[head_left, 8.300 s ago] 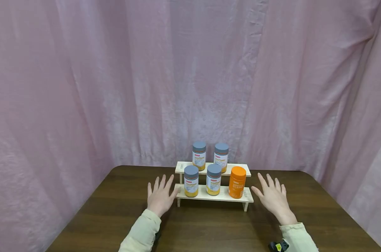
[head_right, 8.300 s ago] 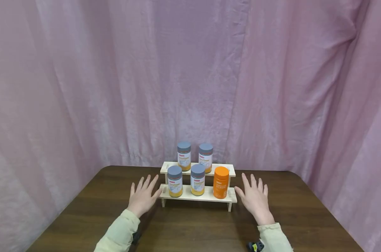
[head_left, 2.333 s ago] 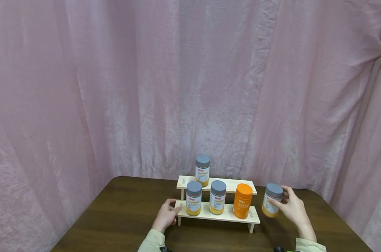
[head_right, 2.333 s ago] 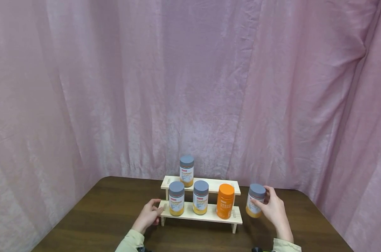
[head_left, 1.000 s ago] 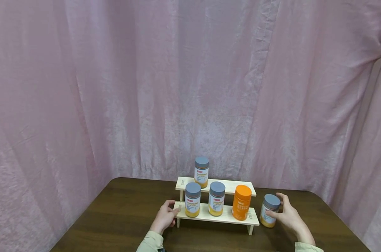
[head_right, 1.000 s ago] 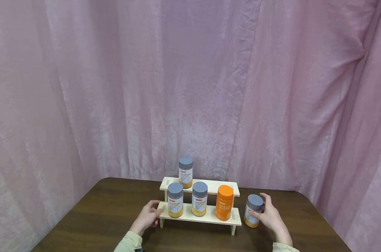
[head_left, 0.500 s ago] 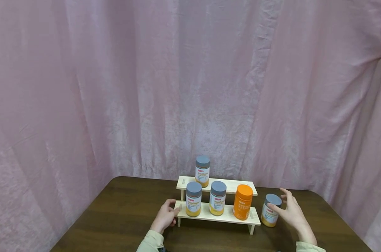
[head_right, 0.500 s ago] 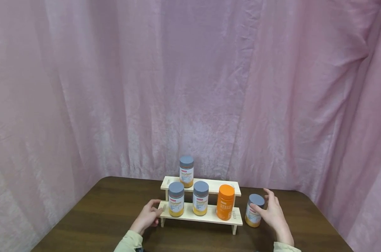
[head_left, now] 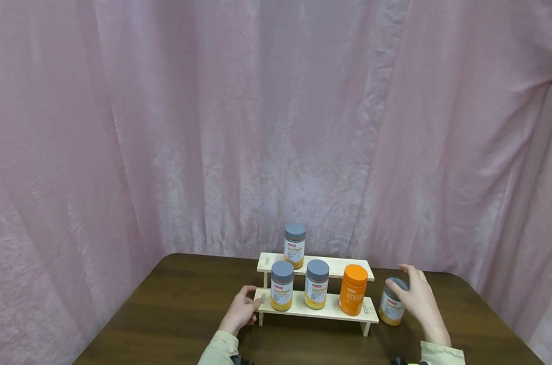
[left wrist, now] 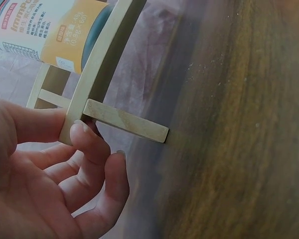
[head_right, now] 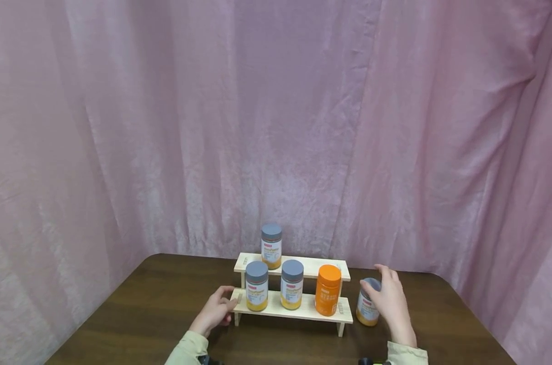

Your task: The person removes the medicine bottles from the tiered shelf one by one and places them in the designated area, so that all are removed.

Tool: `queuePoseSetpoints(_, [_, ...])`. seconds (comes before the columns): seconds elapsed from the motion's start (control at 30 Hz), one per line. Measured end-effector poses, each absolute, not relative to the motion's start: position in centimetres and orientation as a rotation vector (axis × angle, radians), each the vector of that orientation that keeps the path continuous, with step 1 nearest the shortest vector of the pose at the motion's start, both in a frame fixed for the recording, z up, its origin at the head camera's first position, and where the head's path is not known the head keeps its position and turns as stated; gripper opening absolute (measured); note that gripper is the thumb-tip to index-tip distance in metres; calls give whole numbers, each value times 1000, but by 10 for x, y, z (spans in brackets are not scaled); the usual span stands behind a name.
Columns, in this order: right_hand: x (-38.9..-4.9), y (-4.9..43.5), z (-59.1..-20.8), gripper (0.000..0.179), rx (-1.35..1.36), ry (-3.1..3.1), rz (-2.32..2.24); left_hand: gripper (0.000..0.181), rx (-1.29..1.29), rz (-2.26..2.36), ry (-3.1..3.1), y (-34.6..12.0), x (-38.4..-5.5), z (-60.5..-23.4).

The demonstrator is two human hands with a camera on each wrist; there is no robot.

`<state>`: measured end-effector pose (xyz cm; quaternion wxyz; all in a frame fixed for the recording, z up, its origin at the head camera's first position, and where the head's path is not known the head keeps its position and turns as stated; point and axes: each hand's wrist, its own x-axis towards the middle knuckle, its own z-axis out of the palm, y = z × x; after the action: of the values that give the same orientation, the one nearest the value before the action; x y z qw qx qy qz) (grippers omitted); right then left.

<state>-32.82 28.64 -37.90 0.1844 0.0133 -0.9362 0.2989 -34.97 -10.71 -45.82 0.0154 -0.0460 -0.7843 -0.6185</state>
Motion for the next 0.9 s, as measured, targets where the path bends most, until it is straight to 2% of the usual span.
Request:
queuePoseSetpoints(0.27, [-328, 243, -358, 49, -13, -2504, 819, 43, -138, -1929, -2430, -105, -352, -455])
queuePoseSetpoints(0.53, [-337, 207, -352, 44, 63, -2389, 921, 39, -205, -1952, -2395, -109, -350, -463])
queuePoseSetpoints(0.9, [-353, 155, -344, 42, 243, -2301, 1090, 38, -151, -1939, -2429, -107, -350, -460])
